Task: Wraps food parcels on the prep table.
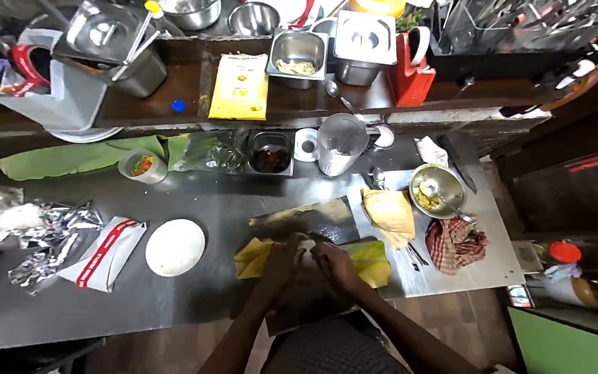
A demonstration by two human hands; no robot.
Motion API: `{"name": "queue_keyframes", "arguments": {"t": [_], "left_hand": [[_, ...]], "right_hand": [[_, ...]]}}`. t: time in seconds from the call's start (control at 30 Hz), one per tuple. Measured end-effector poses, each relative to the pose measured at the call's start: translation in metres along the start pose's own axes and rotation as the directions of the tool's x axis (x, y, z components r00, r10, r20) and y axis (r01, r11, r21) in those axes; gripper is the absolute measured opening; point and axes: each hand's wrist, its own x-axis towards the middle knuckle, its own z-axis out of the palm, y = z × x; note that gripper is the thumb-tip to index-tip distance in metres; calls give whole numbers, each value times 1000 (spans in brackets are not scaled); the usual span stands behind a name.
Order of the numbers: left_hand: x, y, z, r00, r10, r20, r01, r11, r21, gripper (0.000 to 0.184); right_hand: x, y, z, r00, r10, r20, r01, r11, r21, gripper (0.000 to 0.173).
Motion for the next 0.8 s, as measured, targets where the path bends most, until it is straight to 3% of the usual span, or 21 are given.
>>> {"name": "queue_keyframes", "arguments": {"t": [0.1, 0.17, 0.27, 0.37, 0.47, 0.57, 0.67, 0.73, 0.8], "left_hand": [[0, -4, -1, 999, -7, 47, 6, 1000, 7, 42], [-1, -8, 2, 999, 32, 32, -33, 998, 56, 41], [0, -4, 0, 998, 46, 47, -51, 994, 99, 41], [2, -3, -4, 993, -5, 121, -5, 997, 83, 41], [-2, -7, -21, 973, -58, 225, 40, 995, 87, 46], [-16, -22, -52, 947, -120, 298, 61, 978, 201, 58], [-32, -44, -69, 937, -171, 306, 62, 940, 335, 41], [-40, -58, -71, 951, -156, 266, 70, 950, 305, 28], [-44, -70, -72, 943, -175, 284, 116, 970, 215, 27]], "right_hand": [[2, 0, 4, 993, 110, -36, -109, 993, 41, 20], [1, -1, 7, 994, 107, -9, -107, 994, -6, 21], [1, -9, 4, 985, 50, 167, -27, 990, -135, 38], [0, -16, 0, 952, 61, 299, -3, 981, -192, 36], [3, -15, -2, 937, 48, 345, -1, 991, -135, 30], [9, -10, -5, 925, 23, 378, 3, 998, -68, 30], [14, -6, -9, 911, 32, 411, -15, 999, -46, 33], [19, -7, -11, 900, 42, 434, -23, 998, -51, 35], [22, -9, -12, 883, 52, 466, -24, 998, -66, 35]]}}
